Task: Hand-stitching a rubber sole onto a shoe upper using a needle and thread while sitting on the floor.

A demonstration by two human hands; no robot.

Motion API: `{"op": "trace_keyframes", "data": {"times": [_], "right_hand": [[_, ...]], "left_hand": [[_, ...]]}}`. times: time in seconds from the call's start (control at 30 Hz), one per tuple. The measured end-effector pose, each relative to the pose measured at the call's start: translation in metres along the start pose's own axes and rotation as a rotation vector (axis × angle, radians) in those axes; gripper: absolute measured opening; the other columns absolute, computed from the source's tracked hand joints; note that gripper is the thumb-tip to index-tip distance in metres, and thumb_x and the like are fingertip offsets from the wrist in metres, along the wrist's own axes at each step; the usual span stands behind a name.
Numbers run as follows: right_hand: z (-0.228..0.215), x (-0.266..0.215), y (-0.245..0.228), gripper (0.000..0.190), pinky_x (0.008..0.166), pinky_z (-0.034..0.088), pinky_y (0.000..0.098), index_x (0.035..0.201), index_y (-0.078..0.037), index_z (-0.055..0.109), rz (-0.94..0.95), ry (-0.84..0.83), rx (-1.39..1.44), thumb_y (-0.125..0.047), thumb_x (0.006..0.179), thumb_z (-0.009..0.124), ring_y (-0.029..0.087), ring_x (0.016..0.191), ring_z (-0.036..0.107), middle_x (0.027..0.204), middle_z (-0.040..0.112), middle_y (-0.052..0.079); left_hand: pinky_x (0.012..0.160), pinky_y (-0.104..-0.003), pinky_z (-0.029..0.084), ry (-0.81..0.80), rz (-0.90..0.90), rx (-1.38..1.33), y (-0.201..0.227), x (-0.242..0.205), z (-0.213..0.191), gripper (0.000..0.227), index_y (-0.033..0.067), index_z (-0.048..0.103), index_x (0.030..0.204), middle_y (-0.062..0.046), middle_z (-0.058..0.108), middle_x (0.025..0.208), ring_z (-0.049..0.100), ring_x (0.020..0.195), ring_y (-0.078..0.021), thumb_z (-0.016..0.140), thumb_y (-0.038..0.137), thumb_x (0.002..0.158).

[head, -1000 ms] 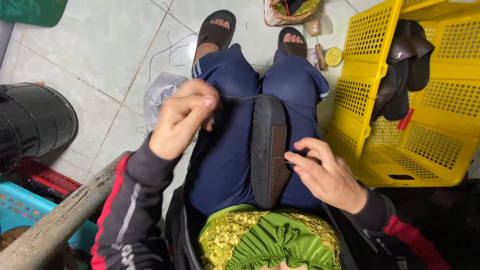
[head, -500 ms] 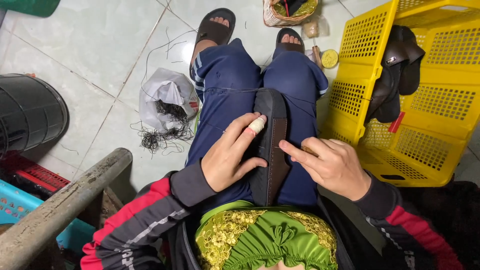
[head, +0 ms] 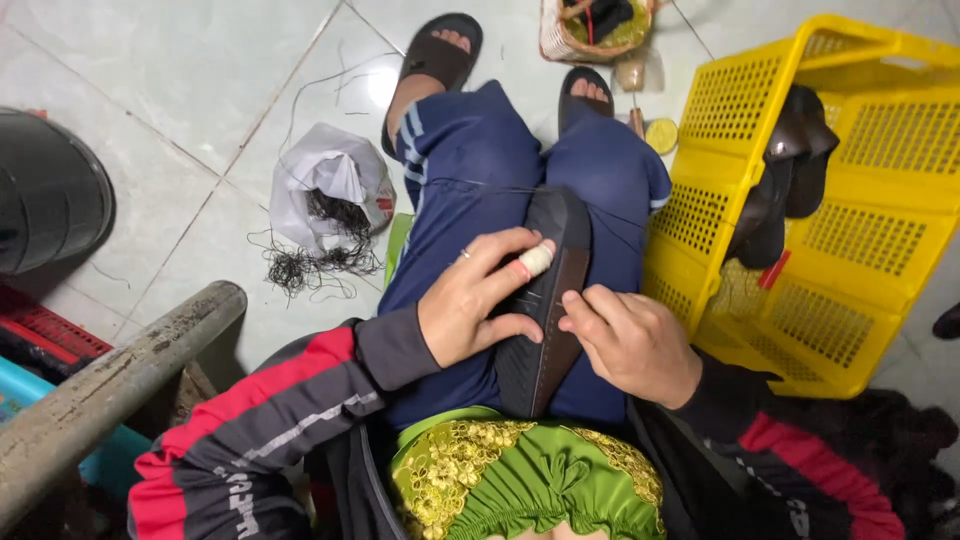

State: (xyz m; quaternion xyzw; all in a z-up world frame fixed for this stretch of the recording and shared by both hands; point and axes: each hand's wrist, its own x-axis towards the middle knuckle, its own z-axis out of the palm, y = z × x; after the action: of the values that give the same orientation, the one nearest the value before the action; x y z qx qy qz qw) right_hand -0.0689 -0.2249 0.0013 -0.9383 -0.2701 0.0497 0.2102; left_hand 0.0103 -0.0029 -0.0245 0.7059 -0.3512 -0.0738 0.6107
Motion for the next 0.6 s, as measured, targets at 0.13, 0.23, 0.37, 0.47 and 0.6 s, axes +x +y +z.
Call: {"op": "trace_keyframes", "data": {"times": [0.13,0.23,0.37,0.47,0.6], "right_hand": [[0.003,-0.007,0.001,0.034,0.047,0.047,0.0347,0.121,-0.006,0.053,0.006,-0.001,0.045,-0.014,0.089,0.06,0.027,0.062,0.059,0.086,0.053,0.004],[0.007,-0.019,0.002,0.039,0.046,0.047,0.0311,0.123,-0.004,0.053,-0.012,-0.01,0.038,-0.016,0.087,0.062,0.022,0.059,0.059,0.09,0.056,0.005],[0.004,-0.013,0.0,0.039,0.046,0.048,0.0339,0.122,-0.005,0.054,0.019,0.027,-0.033,-0.02,0.088,0.062,0.026,0.06,0.061,0.085,0.059,0.008],[-0.014,0.002,-0.016,0.032,0.047,0.049,0.0336,0.117,-0.006,0.055,0.116,0.0,-0.08,-0.022,0.09,0.061,0.026,0.06,0.062,0.083,0.061,0.007],[-0.017,0.009,-0.024,0.024,0.05,0.051,0.0323,0.109,-0.009,0.058,0.227,-0.006,-0.112,-0.025,0.091,0.062,0.024,0.062,0.064,0.081,0.063,0.004]], "left_hand": [[0.095,-0.054,0.048,0.019,0.032,0.002,0.006,-0.002,-0.001,0.059,-0.0114,0.056,0.109,-0.029,0.05,0.124,0.053,0.113,-0.0496,0.076,0.032,0.074],[0.094,-0.054,0.048,0.022,0.028,0.038,0.012,-0.007,-0.001,0.057,-0.0123,0.055,0.112,-0.03,0.048,0.124,0.053,0.112,-0.0495,0.074,0.028,0.077],[0.064,-0.037,0.052,0.036,-0.021,0.204,0.023,-0.012,-0.01,0.033,-0.0021,0.057,0.09,-0.016,0.05,0.1,0.057,0.08,-0.0338,0.066,0.029,0.086],[0.05,-0.024,0.05,0.073,-0.176,-0.146,0.033,-0.014,-0.01,0.019,0.0015,0.061,0.081,-0.011,0.057,0.097,0.061,0.067,-0.022,0.065,0.018,0.089],[0.047,-0.017,0.051,0.101,-0.357,-0.805,0.025,-0.017,0.006,0.008,-0.0022,0.064,0.091,-0.016,0.066,0.1,0.072,0.077,-0.0209,0.057,-0.001,0.092]]}}
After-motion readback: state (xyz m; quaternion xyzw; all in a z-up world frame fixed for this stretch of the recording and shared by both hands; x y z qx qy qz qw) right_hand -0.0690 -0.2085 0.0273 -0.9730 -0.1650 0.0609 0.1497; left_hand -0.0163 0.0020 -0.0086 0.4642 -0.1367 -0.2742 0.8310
